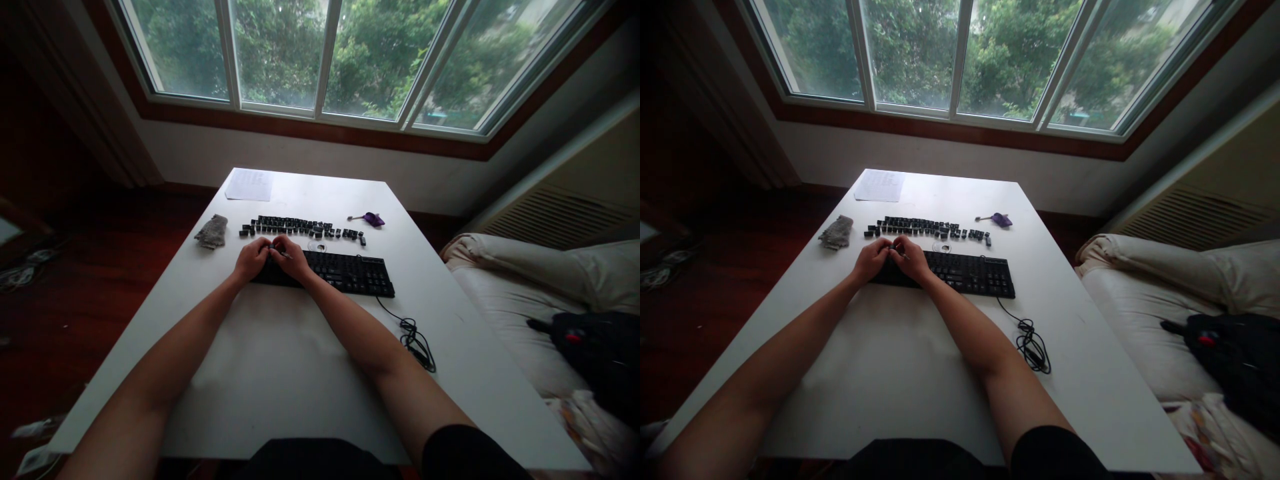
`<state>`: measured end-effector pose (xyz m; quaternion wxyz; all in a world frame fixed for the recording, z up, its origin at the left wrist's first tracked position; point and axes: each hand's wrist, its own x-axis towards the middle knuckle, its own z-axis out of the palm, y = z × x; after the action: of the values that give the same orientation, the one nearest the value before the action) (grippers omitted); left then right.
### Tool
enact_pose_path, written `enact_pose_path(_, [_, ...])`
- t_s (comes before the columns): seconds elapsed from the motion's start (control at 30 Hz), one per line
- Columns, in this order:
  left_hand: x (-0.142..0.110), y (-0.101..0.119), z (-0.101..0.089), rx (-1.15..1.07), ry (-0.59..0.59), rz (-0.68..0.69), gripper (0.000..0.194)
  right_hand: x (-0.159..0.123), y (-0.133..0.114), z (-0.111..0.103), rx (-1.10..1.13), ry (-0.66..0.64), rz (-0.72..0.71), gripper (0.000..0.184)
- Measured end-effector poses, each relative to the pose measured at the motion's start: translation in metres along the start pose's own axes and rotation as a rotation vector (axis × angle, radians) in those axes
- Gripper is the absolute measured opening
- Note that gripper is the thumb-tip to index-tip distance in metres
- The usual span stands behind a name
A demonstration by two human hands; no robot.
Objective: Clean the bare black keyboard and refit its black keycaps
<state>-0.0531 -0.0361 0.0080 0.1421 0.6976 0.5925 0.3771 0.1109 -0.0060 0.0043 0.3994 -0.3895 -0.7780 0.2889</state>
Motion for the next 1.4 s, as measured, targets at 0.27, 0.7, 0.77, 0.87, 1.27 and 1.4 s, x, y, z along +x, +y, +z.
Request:
enact_pose_path(0.27, [-0.0003, 0.0, -0.0004, -0.006, 0.002, 0.022, 0.025, -0.0003, -0.0005, 0.0004, 0.006, -0.008, -0.006, 0.02])
enact_pose_path(0.7, [-0.0002, 0.0001, -0.0005, -0.017, 0.007, 0.014, 0.026, -0.0001, -0.0018, 0.0005, 0.018, -0.003, 0.002, 0.019])
enact_pose_path(0.77, [-0.0003, -0.0015, 0.0002, -0.02, 0.012, 0.02, 0.025, 0.0001, -0.0014, 0.0004, 0.022, 0.004, -0.004, 0.018])
enact_pose_path(0.87, [-0.0004, -0.0026, 0.0006, -0.022, 0.014, 0.027, 0.025, 0.0001, -0.0019, 0.0005, 0.016, 0.004, 0.015, 0.019])
enact_pose_path(1.27, [-0.0008, 0.0018, -0.0016, -0.028, 0.0, -0.002, 0.026, -0.0003, -0.0009, 0.0019, 0.02, 0.004, 0.0, 0.02])
enact_pose_path(1.4, [-0.0008, 0.0, -0.0014, -0.028, -0.001, 0.014, 0.026, -0.0001, 0.0003, 0.0026, 0.025, 0.006, -0.008, 0.021])
